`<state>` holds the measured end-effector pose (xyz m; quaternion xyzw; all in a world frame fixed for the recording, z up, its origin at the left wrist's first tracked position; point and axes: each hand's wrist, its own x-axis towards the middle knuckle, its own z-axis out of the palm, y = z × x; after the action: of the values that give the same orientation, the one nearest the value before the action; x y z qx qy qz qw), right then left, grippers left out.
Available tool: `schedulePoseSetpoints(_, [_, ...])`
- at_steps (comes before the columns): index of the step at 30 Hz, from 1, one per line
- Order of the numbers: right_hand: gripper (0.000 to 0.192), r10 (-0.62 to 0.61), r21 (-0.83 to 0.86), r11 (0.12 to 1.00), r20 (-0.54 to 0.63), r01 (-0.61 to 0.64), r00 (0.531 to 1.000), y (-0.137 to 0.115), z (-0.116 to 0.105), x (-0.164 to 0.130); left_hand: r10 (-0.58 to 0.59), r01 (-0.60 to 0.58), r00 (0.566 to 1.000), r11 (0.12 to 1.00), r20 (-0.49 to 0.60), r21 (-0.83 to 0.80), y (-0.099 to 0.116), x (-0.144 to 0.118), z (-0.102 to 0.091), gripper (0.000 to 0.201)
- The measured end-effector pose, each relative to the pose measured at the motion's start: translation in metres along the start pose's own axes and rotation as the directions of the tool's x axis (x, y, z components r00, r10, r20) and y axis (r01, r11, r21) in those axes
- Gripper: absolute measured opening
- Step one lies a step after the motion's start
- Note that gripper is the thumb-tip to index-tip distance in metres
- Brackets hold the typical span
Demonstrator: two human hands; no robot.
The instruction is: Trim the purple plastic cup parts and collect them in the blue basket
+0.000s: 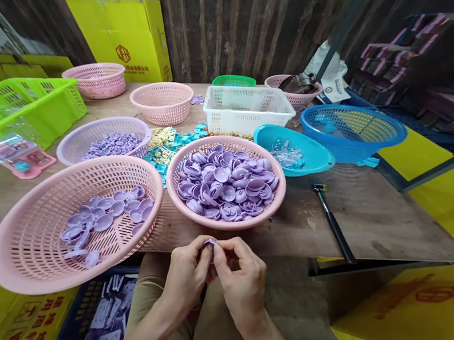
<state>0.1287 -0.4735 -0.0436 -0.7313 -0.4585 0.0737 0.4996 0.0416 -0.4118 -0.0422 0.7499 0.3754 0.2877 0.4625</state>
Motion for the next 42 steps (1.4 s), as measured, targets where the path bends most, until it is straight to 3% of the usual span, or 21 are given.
schedulePoseSetpoints(3, [0.017, 0.096, 0.096, 0.991, 0.032, -0.098, 0.995, -0.001, 0.002, 0.000, -0.010, 0.010, 1.000, 1.000, -0.006, -0.010, 0.000, -0.001, -0.001, 0.021])
schedulePoseSetpoints(6, [0.019, 0.222, 0.299, 0.920, 0.135, -0.253, 0.966, 0.000, 0.003, 0.002, -0.020, 0.020, 1.000, 0.999, 0.001, -0.027, -0.001, -0.001, -0.002, 0.020])
schedulePoseSetpoints(10, [0.019, 0.264, 0.398, 0.857, 0.205, -0.327, 0.942, 0.002, 0.004, 0.005, -0.018, 0.019, 1.000, 0.999, 0.013, -0.042, -0.001, -0.001, -0.003, 0.020])
schedulePoseSetpoints(13, [0.018, 0.212, 0.295, 0.921, 0.164, -0.253, 0.963, -0.001, 0.005, 0.005, 0.016, -0.016, 1.000, 1.000, -0.009, 0.006, -0.002, -0.002, -0.003, 0.020])
schedulePoseSetpoints(16, [0.015, 0.024, 0.037, 0.999, 0.022, -0.025, 0.999, -0.008, 0.006, 0.003, 0.116, -0.106, 0.991, 0.986, -0.073, 0.132, -0.003, -0.003, -0.002, 0.021])
schedulePoseSetpoints(18, [0.015, -0.123, -0.101, 0.988, -0.038, 0.119, 0.992, -0.012, 0.007, 0.002, 0.196, -0.167, 0.975, 0.957, -0.107, 0.239, -0.005, -0.005, -0.001, 0.022])
schedulePoseSetpoints(20, [0.015, -0.196, -0.151, 0.971, -0.048, 0.187, 0.979, -0.015, 0.008, 0.003, 0.250, -0.199, 0.961, 0.922, -0.117, 0.333, -0.008, -0.007, 0.000, 0.023])
schedulePoseSetpoints(26, [0.016, -0.157, -0.118, 0.981, -0.015, 0.154, 0.987, -0.016, 0.013, 0.002, 0.296, -0.211, 0.949, 0.851, -0.108, 0.480, -0.013, -0.010, 0.006, 0.027])
schedulePoseSetpoints(29, [0.016, -0.078, 0.011, 0.997, 0.047, 0.078, 0.996, -0.011, 0.014, -0.003, 0.330, -0.226, 0.935, 0.837, -0.131, 0.498, -0.013, -0.011, 0.007, 0.028])
schedulePoseSetpoints(32, [0.017, 0.032, 0.145, 0.988, 0.134, -0.051, 0.991, 0.010, 0.008, -0.006, 0.366, -0.227, 0.913, 0.821, -0.178, 0.524, -0.013, -0.009, -0.017, 0.026])
schedulePoseSetpoints(34, [0.023, 0.163, 0.107, 0.981, -0.002, -0.161, 0.987, 0.039, -0.001, 0.000, 0.314, -0.090, 0.904, 0.803, -0.290, 0.589, -0.015, -0.002, -0.050, 0.024])
schedulePoseSetpoints(36, [0.026, 0.264, -0.015, 0.961, -0.250, -0.276, 0.932, 0.075, -0.012, 0.014, 0.197, 0.177, 0.866, 0.739, -0.460, 0.650, -0.020, 0.007, -0.088, 0.026])
schedulePoseSetpoints(38, [0.024, 0.196, -0.198, 0.945, -0.287, -0.258, 0.938, 0.112, -0.023, 0.034, 0.212, 0.300, 0.827, 0.617, -0.521, 0.728, -0.024, 0.018, -0.116, 0.026])
schedulePoseSetpoints(40, [0.023, 0.109, -0.338, 0.922, -0.245, -0.190, 0.963, 0.142, -0.029, 0.054, 0.286, 0.317, 0.802, 0.540, -0.524, 0.780, -0.024, 0.028, -0.124, 0.032])
schedulePoseSetpoints(42, [0.025, 0.065, -0.438, 0.890, -0.147, -0.124, 0.987, 0.162, -0.029, 0.069, 0.358, 0.227, 0.811, 0.535, -0.462, 0.814, -0.017, 0.036, -0.109, 0.035])
